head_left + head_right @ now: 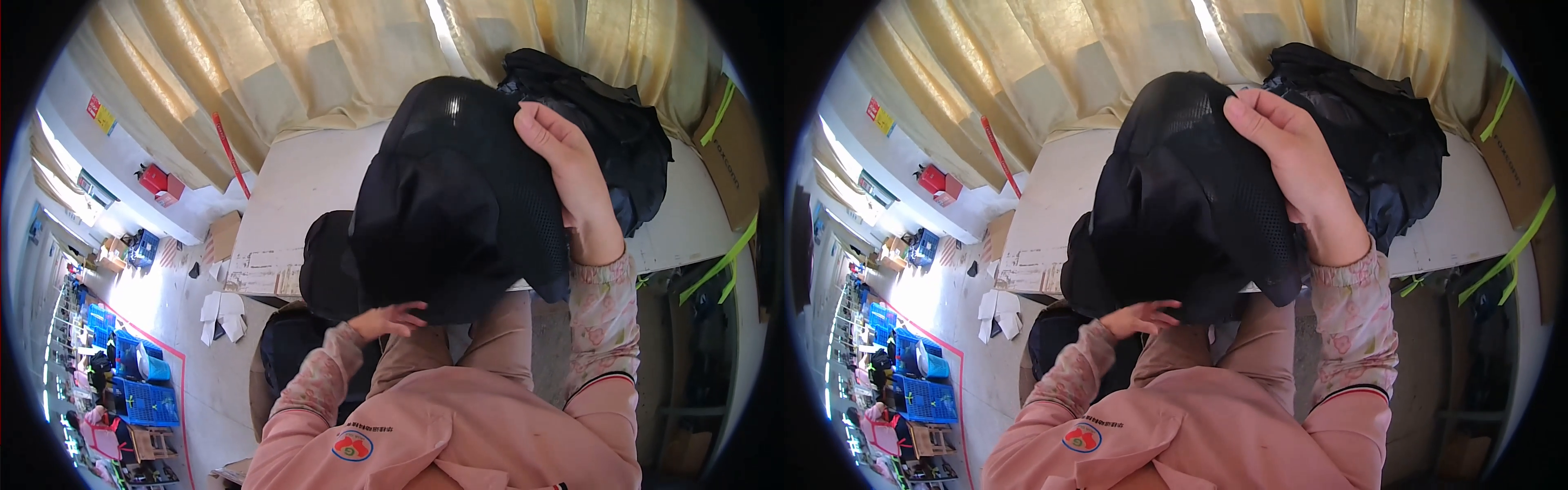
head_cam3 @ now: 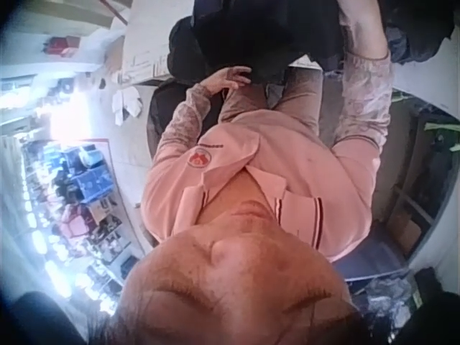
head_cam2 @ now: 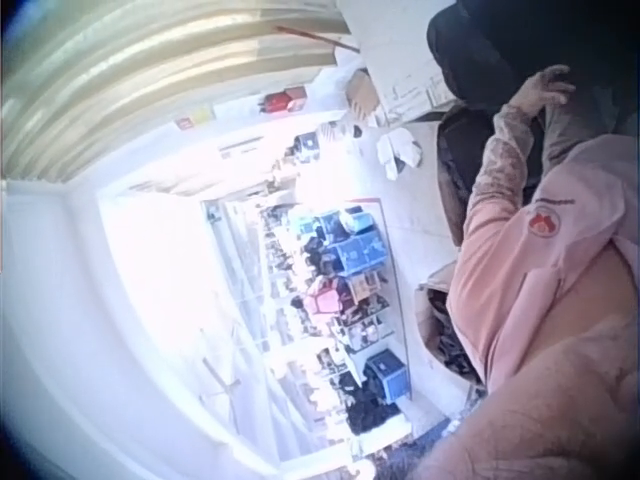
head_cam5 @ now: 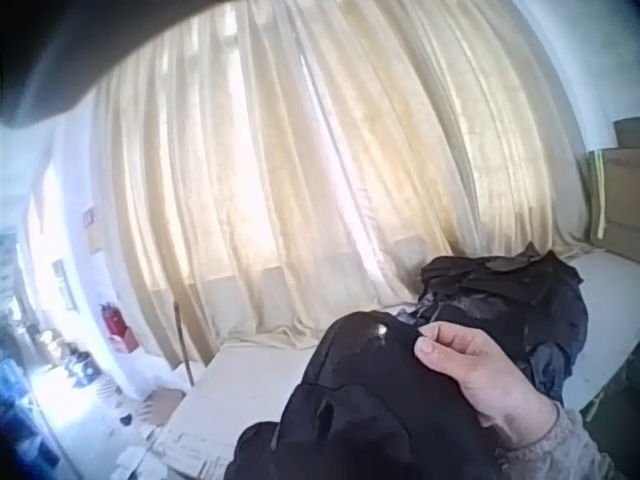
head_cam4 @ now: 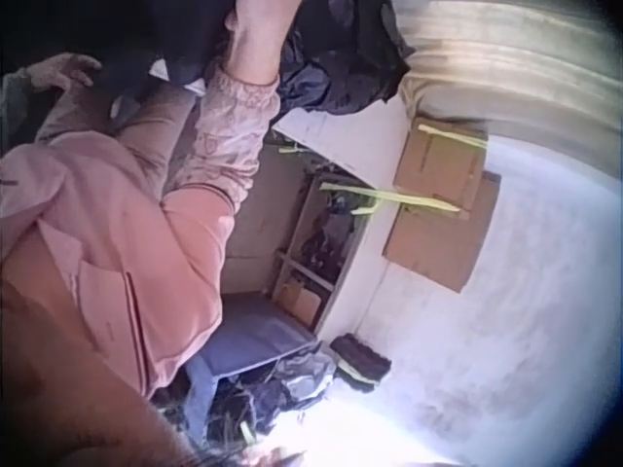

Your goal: Inspecting and sorting black fabric parts for manufacturing.

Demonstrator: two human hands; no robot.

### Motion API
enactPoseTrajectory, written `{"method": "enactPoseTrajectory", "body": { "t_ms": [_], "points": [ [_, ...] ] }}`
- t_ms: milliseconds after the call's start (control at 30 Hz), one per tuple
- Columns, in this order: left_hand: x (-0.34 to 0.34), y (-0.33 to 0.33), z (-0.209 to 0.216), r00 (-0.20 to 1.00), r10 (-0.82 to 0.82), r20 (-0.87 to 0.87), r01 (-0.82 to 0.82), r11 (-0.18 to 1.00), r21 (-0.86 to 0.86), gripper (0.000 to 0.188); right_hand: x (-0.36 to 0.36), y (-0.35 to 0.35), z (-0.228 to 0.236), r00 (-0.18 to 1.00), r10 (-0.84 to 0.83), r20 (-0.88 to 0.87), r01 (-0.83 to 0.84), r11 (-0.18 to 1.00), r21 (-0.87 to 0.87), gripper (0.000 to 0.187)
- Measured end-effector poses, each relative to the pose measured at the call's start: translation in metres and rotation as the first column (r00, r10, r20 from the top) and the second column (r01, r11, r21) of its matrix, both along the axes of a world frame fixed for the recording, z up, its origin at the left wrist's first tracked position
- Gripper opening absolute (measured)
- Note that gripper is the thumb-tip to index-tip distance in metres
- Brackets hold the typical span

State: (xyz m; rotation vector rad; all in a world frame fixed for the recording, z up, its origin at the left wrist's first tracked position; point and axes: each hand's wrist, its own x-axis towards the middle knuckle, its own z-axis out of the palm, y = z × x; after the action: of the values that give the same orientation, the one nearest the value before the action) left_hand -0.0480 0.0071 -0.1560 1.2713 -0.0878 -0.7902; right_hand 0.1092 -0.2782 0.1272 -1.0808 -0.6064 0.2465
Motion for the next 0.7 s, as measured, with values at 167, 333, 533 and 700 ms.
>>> {"method": "enactPoseTrajectory", "body": {
  "t_ms": [167,333,533,700],
  "points": [
    [0.025,-0.09,0.016,0.911,0.41,-0.04,-0.369,0.769,-0.522,0.085,-0.011,0.008,0.001,0.985,0.142,-0.102,-0.127,0.982,0.137,0.02],
    [0.066,-0.104,0.016,0.752,0.473,-0.458,-0.657,0.595,-0.464,0.074,-0.043,0.014,0.009,0.948,0.218,-0.233,-0.138,0.939,0.315,0.02],
    [0.077,-0.106,0.036,0.818,0.328,-0.473,-0.575,0.512,-0.638,0.049,-0.024,0.004,-0.025,0.991,-0.008,-0.136,0.032,0.985,0.171,0.019],
    [0.061,-0.108,0.073,0.86,0.291,-0.42,-0.51,0.52,-0.685,0.045,0.025,0.007,-0.132,0.986,-0.146,0.078,0.157,0.971,-0.178,0.014]
  ]
}}
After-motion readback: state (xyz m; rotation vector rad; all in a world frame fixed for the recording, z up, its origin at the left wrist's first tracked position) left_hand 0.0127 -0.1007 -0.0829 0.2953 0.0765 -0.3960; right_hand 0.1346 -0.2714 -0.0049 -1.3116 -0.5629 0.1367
